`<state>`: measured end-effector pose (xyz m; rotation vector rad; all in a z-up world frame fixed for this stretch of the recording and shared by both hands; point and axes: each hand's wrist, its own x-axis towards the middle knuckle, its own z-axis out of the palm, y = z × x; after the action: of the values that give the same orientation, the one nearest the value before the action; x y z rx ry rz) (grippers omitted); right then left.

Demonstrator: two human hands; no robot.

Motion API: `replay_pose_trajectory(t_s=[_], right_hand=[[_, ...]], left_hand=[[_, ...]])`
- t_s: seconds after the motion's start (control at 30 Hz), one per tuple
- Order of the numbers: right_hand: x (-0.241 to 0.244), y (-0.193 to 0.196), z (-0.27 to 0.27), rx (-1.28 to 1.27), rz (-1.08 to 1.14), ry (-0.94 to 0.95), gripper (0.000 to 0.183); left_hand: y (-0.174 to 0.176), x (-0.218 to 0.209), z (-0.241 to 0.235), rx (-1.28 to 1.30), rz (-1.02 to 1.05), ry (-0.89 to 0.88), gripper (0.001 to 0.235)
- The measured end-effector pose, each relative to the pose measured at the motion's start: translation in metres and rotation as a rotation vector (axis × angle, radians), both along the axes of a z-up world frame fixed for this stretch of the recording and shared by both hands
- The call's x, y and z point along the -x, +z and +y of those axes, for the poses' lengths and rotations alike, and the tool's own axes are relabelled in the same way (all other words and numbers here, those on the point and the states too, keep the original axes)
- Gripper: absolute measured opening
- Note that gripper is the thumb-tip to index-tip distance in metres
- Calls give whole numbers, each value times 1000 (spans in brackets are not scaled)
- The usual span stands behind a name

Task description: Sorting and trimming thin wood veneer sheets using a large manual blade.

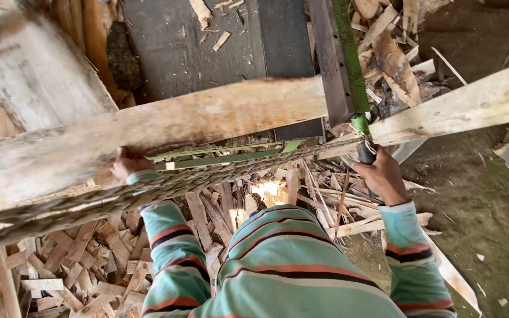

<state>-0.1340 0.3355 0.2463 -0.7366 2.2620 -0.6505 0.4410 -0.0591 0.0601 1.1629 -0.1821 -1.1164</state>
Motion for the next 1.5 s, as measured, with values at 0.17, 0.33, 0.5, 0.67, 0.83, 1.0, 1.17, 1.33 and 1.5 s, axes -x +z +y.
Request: replay_pose_trajectory(t_s=[0.17, 0.33, 0.5, 0.67, 0.83, 1.0, 1.17, 1.33, 1.5], right_hand=[[6, -26, 3, -28, 14, -10, 57], [3, -18, -2, -69, 26, -7, 58], [3, -40, 0, -107, 89, 48, 55], [-2, -25, -1, -94, 135, 112, 60], [2, 72, 10, -164, 259, 114, 51], [4, 40, 6, -80, 286, 89, 52], [-8, -202, 18, -186, 410, 148, 77], [16, -179, 15, -61, 340, 144, 78], [13, -64, 14, -58, 296, 134, 60]], left_hand=[[28, -29, -25, -135, -70, 166, 27], [48, -8, -22, 3, 44, 216, 52], [37, -1, -41, -19, 58, 238, 69], [27, 15, -70, 70, 62, 216, 71], [78, 39, -39, -46, 21, 214, 84], [25, 9, -66, -27, 47, 191, 74], [11, 21, -64, 20, -63, 106, 67], [57, 44, -41, -135, 94, 145, 63], [31, 27, -47, 13, 69, 184, 75]])
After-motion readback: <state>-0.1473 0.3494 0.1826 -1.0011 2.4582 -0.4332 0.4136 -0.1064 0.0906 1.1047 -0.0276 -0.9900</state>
